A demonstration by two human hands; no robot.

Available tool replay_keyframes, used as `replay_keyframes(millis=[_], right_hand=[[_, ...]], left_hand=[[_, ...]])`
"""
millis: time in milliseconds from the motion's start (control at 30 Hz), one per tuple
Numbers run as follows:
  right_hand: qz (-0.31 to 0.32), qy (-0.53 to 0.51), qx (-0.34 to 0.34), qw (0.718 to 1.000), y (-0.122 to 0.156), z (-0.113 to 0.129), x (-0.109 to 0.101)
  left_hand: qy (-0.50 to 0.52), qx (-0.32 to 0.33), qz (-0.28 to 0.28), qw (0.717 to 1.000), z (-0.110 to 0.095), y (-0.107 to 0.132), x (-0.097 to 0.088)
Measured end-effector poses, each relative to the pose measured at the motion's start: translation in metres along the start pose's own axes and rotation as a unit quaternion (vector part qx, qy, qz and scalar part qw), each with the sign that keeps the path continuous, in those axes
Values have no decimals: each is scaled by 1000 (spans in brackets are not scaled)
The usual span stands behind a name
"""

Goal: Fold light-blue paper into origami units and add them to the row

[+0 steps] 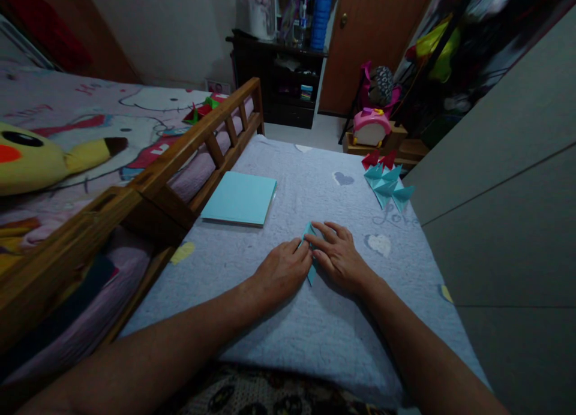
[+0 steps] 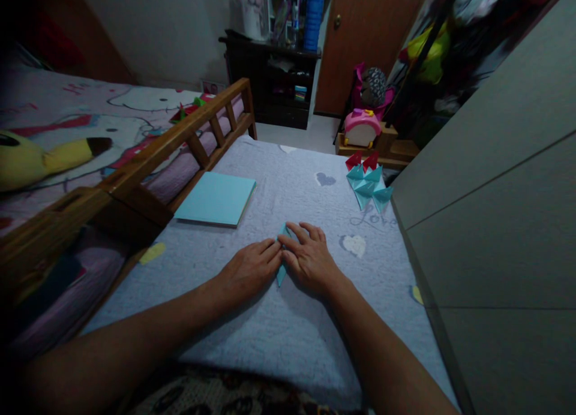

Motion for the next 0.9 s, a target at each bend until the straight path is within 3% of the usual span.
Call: replay_keyframes(millis=[900], right_hand=[[-1,91,84,992,-11,-5,10]], left_hand=[[25,-4,-12,1000,0,-1,-2]])
Point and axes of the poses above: each hand's wrist, its own y-axis away from the middle knuckle, its own x-axis out of the palm, z = x × y, the point moved 3 cm from there along -y, towards the middle knuckle, and after that the axes turned 2 degrees about -x, right-handed, at the moved point
